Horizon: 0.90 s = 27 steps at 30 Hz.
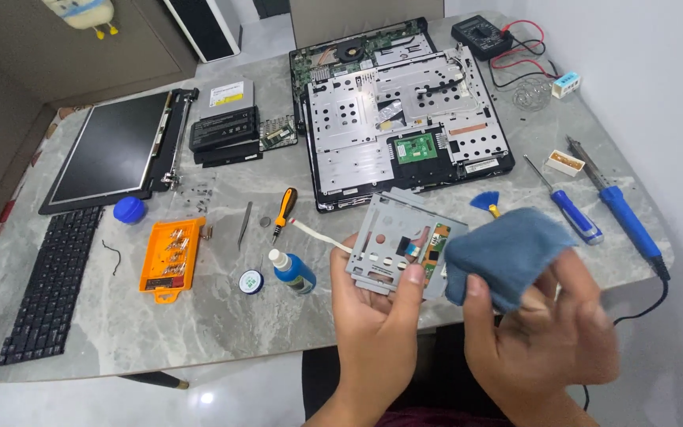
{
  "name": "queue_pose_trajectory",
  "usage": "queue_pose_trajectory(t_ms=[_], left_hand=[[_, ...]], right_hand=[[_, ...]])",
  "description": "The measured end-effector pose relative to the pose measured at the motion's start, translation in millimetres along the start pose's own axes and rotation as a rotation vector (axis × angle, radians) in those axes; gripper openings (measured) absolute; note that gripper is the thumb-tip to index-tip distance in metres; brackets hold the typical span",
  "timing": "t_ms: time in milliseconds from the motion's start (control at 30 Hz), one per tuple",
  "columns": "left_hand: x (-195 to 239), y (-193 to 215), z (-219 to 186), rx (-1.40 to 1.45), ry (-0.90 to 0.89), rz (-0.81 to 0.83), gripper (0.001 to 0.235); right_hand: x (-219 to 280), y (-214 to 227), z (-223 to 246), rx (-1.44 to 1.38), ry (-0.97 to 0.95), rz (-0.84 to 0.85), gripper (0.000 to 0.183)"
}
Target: The person cleans a small metal electronic component using a blue cloth and a small brush. They wipe the component on multiple sides and use the brush to remove dust from crevices. The component is handled repeatedly and placed back on the table.
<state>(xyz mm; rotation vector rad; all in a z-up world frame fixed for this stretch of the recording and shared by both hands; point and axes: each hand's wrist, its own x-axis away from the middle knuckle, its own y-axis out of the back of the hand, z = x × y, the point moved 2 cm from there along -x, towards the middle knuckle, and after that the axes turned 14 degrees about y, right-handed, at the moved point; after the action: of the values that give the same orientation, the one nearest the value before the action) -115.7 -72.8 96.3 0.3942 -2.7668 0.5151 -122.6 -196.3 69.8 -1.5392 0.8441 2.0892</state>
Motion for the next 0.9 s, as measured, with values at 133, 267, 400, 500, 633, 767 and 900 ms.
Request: queue_pose_trajectory(t_ms=[133,267,400,500,633,767,900], left_hand=[[2.7,-0.2,1.3,0.039,-0.099,0.063,0.039],[-1.3,1.1,0.1,0.076,-0.134,0.055,0.04],[2.0,1.6,-2.5,-0.002,-0.145,0.041,0.039],[3.1,-0.5,-2.9,-0.004,-0.154,0.063,0.04],[-0.1,2.0,-5.8,-0.025,-0.146,0.033,0.039],[2.5,1.6,-3.2,0.001,-0.132,0.071,0.04],[-0.6,0.2,-2.4,0.019,-0.057,0.066,0.041]], right_hand=[[-10.2,-3.1,-2.4,-0.139,0.114,0.079,0.03],[3.0,-2.6,-5.5,-0.082,0.036,0.385,0.013],[14.9,0.6,-25.4,-0.069,0.191,0.105,0.04],[-5.1,2.7,-18.3,0.011,0.192,0.209,0.018],[46.9,8.2,-32.6,-0.229,0.416,0.13,0.081],[5.3,2.7,-37.4,-0.251,-0.018,0.296,0.013],[41.2,2.3,-42.7,-0.005,0.183,0.247,0.007]])
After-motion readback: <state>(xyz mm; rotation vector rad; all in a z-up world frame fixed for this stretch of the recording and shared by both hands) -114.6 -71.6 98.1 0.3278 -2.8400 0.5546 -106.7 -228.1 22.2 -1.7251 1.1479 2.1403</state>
